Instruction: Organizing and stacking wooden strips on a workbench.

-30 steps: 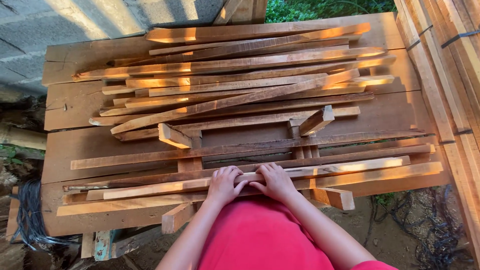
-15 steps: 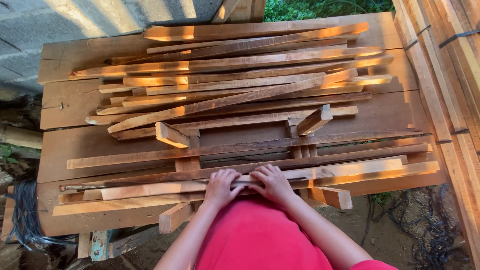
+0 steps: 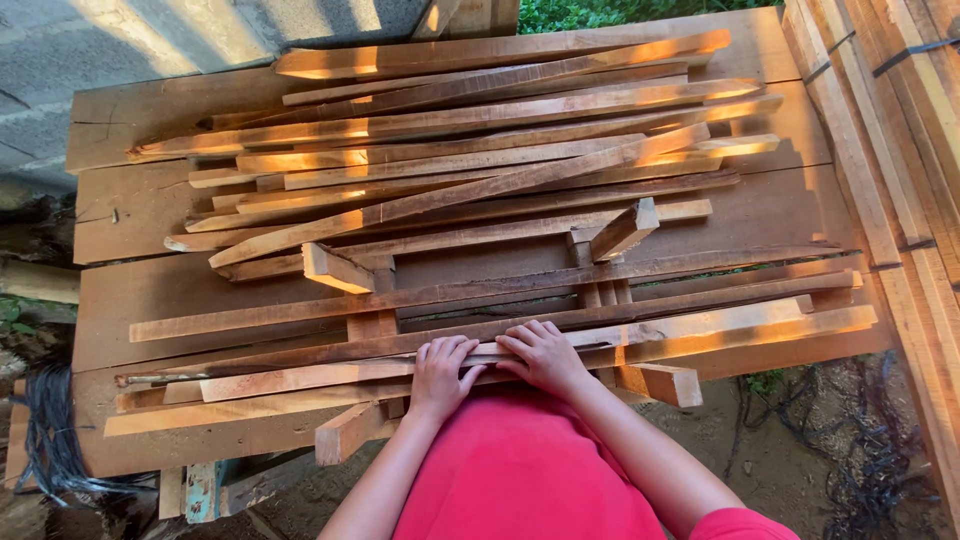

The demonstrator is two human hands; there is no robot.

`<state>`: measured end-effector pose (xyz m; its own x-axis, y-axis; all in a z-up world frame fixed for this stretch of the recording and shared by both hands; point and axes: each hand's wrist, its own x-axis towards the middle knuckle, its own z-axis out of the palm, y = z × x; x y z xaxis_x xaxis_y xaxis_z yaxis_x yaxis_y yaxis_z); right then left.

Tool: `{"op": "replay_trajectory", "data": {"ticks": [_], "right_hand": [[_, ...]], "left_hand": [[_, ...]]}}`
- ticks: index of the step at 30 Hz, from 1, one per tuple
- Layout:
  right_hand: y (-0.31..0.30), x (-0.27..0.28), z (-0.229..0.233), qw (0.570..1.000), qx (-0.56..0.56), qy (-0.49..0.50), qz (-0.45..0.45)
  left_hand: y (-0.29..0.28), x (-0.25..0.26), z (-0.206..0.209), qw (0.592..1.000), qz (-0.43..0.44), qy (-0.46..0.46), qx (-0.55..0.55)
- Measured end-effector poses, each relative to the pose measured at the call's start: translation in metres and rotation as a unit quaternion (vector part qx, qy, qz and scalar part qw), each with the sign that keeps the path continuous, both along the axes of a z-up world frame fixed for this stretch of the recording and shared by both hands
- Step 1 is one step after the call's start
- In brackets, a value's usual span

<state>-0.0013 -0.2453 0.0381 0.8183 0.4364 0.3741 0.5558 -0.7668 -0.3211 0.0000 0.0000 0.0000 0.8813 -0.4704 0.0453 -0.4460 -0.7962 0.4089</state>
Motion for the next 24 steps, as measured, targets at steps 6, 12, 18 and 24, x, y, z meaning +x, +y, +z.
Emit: {"op": "replay_trajectory", "data": {"ticks": [6,12,18,24], "right_hand": [[-0.001,0.002,-0.006,0.999,0.007,0.053,-0.004],[0.002,-0.007,-0.011,0.994,0.004,0.104,-0.033],[0.007,-0.003,-0.018,0.99,0.038,0.116,-0.074],[0.016,0.038,-0.03,0.987,-0.042,0.037,-0.152]], "left_hand": [[-0.001,0.006,-0.004,0.999,0.003,0.037,-0.02],[-0.001,0.007,0.021,0.997,-0.024,0.067,-0.003],[0.0,-0.013,-0.012,0.987,-0.078,-0.111,0.087],[0.006,-0.018,-0.03,0.976,-0.097,-0.155,0.117]]}}
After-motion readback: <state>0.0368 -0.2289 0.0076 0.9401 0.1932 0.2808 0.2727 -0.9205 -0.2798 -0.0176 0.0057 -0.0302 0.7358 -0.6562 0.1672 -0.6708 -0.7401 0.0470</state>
